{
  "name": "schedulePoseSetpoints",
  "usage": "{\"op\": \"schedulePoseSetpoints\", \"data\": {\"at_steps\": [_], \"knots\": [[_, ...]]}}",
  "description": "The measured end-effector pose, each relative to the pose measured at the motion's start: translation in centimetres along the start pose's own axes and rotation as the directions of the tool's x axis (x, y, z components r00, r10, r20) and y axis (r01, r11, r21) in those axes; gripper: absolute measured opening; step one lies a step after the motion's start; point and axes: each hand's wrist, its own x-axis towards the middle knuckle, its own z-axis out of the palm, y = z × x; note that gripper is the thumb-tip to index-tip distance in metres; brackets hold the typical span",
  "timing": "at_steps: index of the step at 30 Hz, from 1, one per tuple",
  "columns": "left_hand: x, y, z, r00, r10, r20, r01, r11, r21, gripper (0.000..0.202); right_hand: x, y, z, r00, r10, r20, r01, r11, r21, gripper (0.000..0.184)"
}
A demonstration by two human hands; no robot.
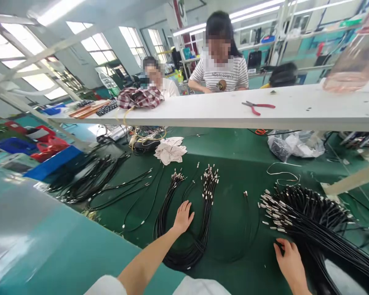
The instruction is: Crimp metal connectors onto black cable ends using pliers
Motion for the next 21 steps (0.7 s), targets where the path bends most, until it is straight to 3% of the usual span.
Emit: {"op": "schedulePoseSetpoints", "data": {"at_steps": [2,5,9,15,21], "knots": [[0.3,-0.9,-0.7,0.999,-0.029,-0.036,0.029,1.0,0.006,0.048,-0.3,0.3,-0.1,0.999,-0.035,0.028,0.035,0.999,-0.002,0.04],[0.4,-2.7,-1.2,0.978,-0.169,-0.125,0.173,0.985,0.022,0.051,-0.6,0.1,0.0,0.996,-0.08,-0.025,0.079,0.996,-0.035,0.035],[-0.2,-4.5,-0.2,0.938,-0.293,-0.187,0.303,0.953,0.027,0.051,-1.1,-0.6,1.1,0.985,-0.117,-0.128,0.102,0.988,-0.117,0.028],[0.1,-5.2,1.5,0.932,-0.323,-0.163,0.332,0.943,0.03,0.052,-1.1,0.0,3.2,0.983,-0.094,-0.158,0.058,0.974,-0.218,0.025],[1.1,-4.7,1.0,0.931,-0.331,-0.156,0.338,0.941,0.018,0.051,-0.7,2.5,4.7,0.985,-0.124,-0.123,0.087,0.959,-0.269,0.026]]}}
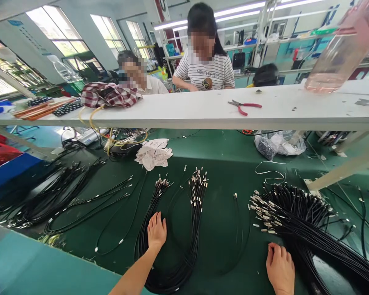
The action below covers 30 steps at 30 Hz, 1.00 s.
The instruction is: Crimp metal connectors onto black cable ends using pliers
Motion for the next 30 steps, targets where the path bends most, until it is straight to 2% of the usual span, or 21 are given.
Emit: {"op": "schedulePoseSetpoints", "data": {"at_steps": [4,10,14,18,20,24,27,30], "knots": [[0.3,0.6,-0.1,1.0,-0.013,0.013,0.013,1.0,-0.006,0.051,0.1,-0.4,-0.1,1.0,0.009,0.011,-0.009,1.0,-0.018,0.029],[0.6,0.1,1.3,0.997,-0.049,0.066,0.047,0.999,0.024,0.052,0.8,-2.2,-0.1,0.994,0.073,0.076,-0.071,0.997,-0.029,0.039],[0.1,0.2,2.2,0.994,-0.035,0.104,0.032,0.999,0.034,0.053,1.2,-2.0,0.3,0.979,0.143,0.146,-0.139,0.99,-0.035,0.039],[-0.2,1.2,3.0,0.993,-0.02,0.119,0.019,1.0,0.006,0.054,2.4,-2.6,0.8,0.955,0.228,0.189,-0.231,0.973,-0.006,0.044],[-0.2,1.7,3.1,0.992,-0.011,0.124,0.013,1.0,-0.016,0.054,3.3,-4.1,1.5,0.948,0.239,0.21,-0.253,0.967,0.042,0.048],[-0.2,2.6,2.8,0.992,-0.012,0.123,0.018,0.999,-0.049,0.053,5.1,-9.0,3.6,0.942,0.2,0.27,-0.253,0.951,0.178,0.053],[-0.5,3.0,2.4,0.992,-0.026,0.127,0.035,0.997,-0.072,0.053,5.9,-12.0,4.7,0.924,0.175,0.34,-0.285,0.909,0.303,0.04],[-0.8,3.2,2.1,0.988,-0.046,0.147,0.062,0.993,-0.105,0.053,6.3,-13.5,4.7,0.885,0.162,0.437,-0.365,0.825,0.432,0.024]]}}
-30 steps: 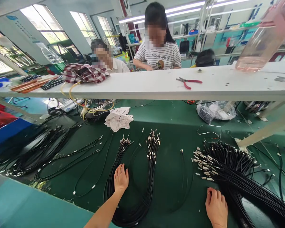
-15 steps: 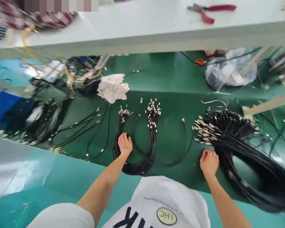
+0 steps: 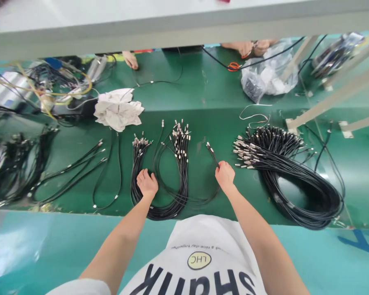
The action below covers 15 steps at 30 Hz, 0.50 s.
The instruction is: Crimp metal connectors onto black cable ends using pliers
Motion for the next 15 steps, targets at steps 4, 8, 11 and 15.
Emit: {"op": "schedulePoseSetpoints", "data": {"at_steps": [4,8,11,15], "knots": [[0.1,0.3,-0.6,0.997,-0.048,0.06,0.053,0.995,-0.09,0.053,-0.8,-1.4,-0.9,0.977,0.1,0.19,-0.147,0.957,0.251,0.012],[1.3,0.5,-3.1,0.972,-0.114,0.204,0.159,0.963,-0.219,0.049,-2.4,-3.4,-5.3,0.92,0.1,0.379,-0.283,0.838,0.467,0.014],[0.4,1.7,-5.6,0.89,-0.177,0.42,0.324,0.895,-0.308,0.045,-4.1,-5.3,-12.1,0.915,0.057,0.399,-0.304,0.747,0.592,0.021],[-6.1,7.6,-7.8,0.542,-0.035,0.84,0.583,0.735,-0.346,0.071,-7.3,-7.8,-21.3,0.976,0.07,0.206,-0.199,0.67,0.716,0.024]]}}
